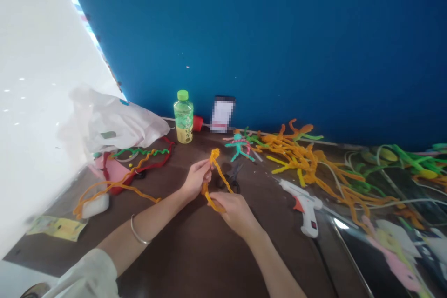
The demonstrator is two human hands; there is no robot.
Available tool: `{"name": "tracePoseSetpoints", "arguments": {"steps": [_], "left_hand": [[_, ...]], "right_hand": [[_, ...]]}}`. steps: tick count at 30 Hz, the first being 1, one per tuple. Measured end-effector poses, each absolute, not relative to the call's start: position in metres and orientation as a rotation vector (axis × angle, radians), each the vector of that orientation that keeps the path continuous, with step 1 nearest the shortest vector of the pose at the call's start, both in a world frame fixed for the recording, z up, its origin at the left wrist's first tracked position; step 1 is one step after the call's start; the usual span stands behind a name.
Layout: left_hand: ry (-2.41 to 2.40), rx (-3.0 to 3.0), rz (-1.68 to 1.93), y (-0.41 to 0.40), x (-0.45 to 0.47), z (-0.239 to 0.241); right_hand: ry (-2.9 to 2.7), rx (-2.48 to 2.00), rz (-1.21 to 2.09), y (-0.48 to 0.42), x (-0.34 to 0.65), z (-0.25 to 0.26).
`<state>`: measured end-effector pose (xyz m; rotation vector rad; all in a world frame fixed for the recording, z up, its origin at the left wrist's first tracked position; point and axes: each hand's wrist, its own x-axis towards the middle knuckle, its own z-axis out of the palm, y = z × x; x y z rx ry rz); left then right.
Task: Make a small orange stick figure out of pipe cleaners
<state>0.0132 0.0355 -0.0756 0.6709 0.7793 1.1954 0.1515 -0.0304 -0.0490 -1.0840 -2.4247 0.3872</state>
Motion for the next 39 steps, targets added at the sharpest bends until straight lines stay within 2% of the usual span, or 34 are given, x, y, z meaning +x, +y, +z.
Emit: {"name": "tracePoseSetpoints", "arguments": {"steps": [4, 9, 15, 18, 21, 24, 27, 29, 31, 33, 35, 39], "left_hand": [[0.803, 0.636, 1.227, 0.034, 0.013, -0.069], [0.838, 0.544, 1.220, 0.033, 0.011, -0.064], [0.797, 0.588, 1.233, 0.032, 0.013, -0.067], [0.813, 0.632, 1.226, 0.031, 0.014, -0.070], [0.844, 0.623, 1.198, 0.032, 0.014, -0.071], [0.897, 0.624, 1.193, 0.032, 0.014, -0.068], [0.870, 0.686, 1.202, 0.031, 0.014, -0.063], [0.832, 0.727, 1.192, 0.030, 0.014, -0.061], [0.830, 0.777, 1.180, 0.027, 0.014, -0.060], [0.868, 0.853, 1.185, 0.025, 0.015, -0.062], [0.911, 0.961, 1.194, 0.023, 0.015, -0.065], [0.924, 1.174, 1.170, 0.018, 0.014, -0.069]], "right_hand": [[-2.304, -1.014, 0.309, -0.045, 0.138, -0.038], [-2.337, -0.758, 0.450, -0.068, 0.115, -0.035], [-2.320, -0.819, 0.083, -0.065, 0.116, -0.038], [-2.438, -0.789, 0.090, -0.060, 0.119, -0.038], [-2.593, -0.736, 0.394, -0.062, 0.114, -0.041], [-2.577, -0.772, 1.003, -0.068, 0.110, -0.040], [-2.274, -0.815, 1.748, -0.069, 0.114, -0.036], [-1.925, -0.827, 2.013, -0.064, 0.120, -0.033], [-1.597, -0.939, 1.870, -0.054, 0.127, -0.034], [-1.417, -1.113, 1.478, -0.042, 0.136, -0.037], [-1.448, -1.250, 1.149, -0.033, 0.145, -0.042], [-1.693, -1.370, 0.828, -0.027, 0.157, -0.048]]}}
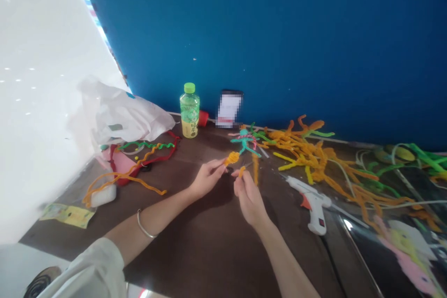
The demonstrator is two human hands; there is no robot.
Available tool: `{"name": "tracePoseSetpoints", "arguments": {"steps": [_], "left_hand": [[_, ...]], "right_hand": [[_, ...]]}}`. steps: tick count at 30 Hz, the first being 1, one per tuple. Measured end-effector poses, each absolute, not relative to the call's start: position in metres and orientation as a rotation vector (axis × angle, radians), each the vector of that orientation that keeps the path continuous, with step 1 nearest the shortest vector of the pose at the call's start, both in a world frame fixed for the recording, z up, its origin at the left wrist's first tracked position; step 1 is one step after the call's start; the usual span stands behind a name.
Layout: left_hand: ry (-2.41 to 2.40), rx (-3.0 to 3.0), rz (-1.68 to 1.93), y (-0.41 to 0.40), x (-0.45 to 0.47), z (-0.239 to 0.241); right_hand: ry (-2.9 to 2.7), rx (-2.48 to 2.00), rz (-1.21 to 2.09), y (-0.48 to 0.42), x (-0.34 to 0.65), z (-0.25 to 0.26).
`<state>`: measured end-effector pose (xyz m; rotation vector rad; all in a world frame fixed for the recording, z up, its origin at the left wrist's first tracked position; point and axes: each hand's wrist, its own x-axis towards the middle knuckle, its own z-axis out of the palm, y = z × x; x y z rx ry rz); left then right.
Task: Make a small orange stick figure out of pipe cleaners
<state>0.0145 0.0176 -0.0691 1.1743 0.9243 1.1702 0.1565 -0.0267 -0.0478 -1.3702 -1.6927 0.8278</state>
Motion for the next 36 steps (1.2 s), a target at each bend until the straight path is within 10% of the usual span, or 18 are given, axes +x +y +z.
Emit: {"name": "tracePoseSetpoints", "arguments": {"steps": [36], "left_hand": [[0.887, 1.117, 1.041, 0.008, 0.017, -0.056]], "right_hand": [[-1.560, -1.360, 0.494, -0.032, 0.148, -0.055]]}}
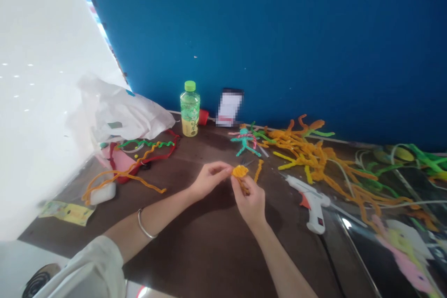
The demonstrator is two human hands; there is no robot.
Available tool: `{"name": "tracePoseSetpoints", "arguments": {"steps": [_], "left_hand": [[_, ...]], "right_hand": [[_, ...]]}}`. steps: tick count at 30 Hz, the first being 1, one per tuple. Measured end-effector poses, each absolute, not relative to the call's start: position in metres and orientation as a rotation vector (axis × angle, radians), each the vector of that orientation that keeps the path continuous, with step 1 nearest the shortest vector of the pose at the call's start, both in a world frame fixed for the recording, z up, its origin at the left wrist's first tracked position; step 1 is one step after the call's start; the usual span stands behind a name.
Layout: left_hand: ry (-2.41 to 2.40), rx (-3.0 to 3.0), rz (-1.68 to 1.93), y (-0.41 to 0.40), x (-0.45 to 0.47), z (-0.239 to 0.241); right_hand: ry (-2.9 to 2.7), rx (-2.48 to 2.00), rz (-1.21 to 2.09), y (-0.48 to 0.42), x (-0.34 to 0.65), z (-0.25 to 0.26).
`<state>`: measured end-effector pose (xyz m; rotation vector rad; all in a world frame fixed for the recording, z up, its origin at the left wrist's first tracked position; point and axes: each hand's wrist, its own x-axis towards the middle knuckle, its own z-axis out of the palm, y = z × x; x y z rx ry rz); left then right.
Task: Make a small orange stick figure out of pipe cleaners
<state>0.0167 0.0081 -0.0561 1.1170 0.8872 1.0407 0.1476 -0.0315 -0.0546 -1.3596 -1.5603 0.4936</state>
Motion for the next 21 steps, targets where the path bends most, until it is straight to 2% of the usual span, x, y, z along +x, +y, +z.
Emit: {"name": "tracePoseSetpoints", "arguments": {"steps": [4, 7, 14, 21], "left_hand": [[0.824, 1.096, 1.014, 0.0078, 0.0187, -0.0584], [0.742, 1.053, 1.008, 0.0078, 0.0212, -0.0613], [0.656, 1.019, 1.047, 0.0081, 0.0221, -0.0641], [0.676, 1.040, 1.054, 0.0072, 0.0209, -0.0609]], "right_hand": [[-1.631, -1.318, 0.103, -0.0310, 0.1486, -0.0559], [-1.703, -1.268, -0.035, -0.0285, 0.1506, -0.0580], [-1.721, -1.304, -0.031, -0.0268, 0.1527, -0.0591], [-1.637, -1.336, 0.111, -0.0277, 0.1507, -0.0557]]}}
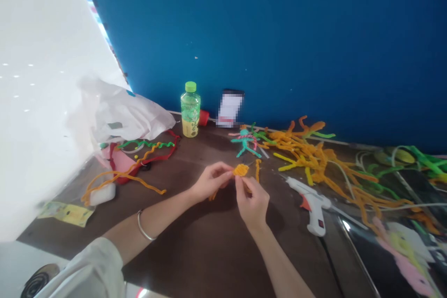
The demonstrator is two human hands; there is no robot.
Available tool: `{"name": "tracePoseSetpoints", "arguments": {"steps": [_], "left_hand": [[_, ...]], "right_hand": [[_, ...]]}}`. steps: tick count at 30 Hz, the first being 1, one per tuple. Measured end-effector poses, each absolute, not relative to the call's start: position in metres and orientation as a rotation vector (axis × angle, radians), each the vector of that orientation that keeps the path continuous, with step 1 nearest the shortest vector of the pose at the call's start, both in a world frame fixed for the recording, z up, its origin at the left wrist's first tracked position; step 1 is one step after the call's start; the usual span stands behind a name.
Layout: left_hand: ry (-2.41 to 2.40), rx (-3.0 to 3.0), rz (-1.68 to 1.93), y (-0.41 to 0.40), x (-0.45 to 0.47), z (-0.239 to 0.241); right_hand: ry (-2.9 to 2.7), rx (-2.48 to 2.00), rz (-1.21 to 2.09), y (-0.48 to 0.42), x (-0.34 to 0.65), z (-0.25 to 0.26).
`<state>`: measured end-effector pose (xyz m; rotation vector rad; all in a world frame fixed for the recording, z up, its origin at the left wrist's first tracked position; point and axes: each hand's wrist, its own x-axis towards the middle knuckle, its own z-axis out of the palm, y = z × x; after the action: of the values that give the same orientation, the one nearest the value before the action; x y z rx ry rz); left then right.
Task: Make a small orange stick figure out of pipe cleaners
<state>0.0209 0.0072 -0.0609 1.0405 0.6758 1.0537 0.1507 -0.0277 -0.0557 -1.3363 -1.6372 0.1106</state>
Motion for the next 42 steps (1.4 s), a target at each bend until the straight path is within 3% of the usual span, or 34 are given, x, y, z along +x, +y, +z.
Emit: {"name": "tracePoseSetpoints", "arguments": {"steps": [16, 31, 42], "left_hand": [[0.653, 0.841, 1.021, 0.009, 0.019, -0.063], [0.697, 0.965, 1.029, 0.011, 0.017, -0.066], [0.920, 1.265, 1.101, 0.010, 0.020, -0.067]], "right_hand": [[-1.611, -1.179, 0.153, -0.028, 0.146, -0.058], [-1.508, -1.259, 0.434, -0.028, 0.147, -0.057], [-1.760, -1.244, -0.016, -0.023, 0.161, -0.060]]}}
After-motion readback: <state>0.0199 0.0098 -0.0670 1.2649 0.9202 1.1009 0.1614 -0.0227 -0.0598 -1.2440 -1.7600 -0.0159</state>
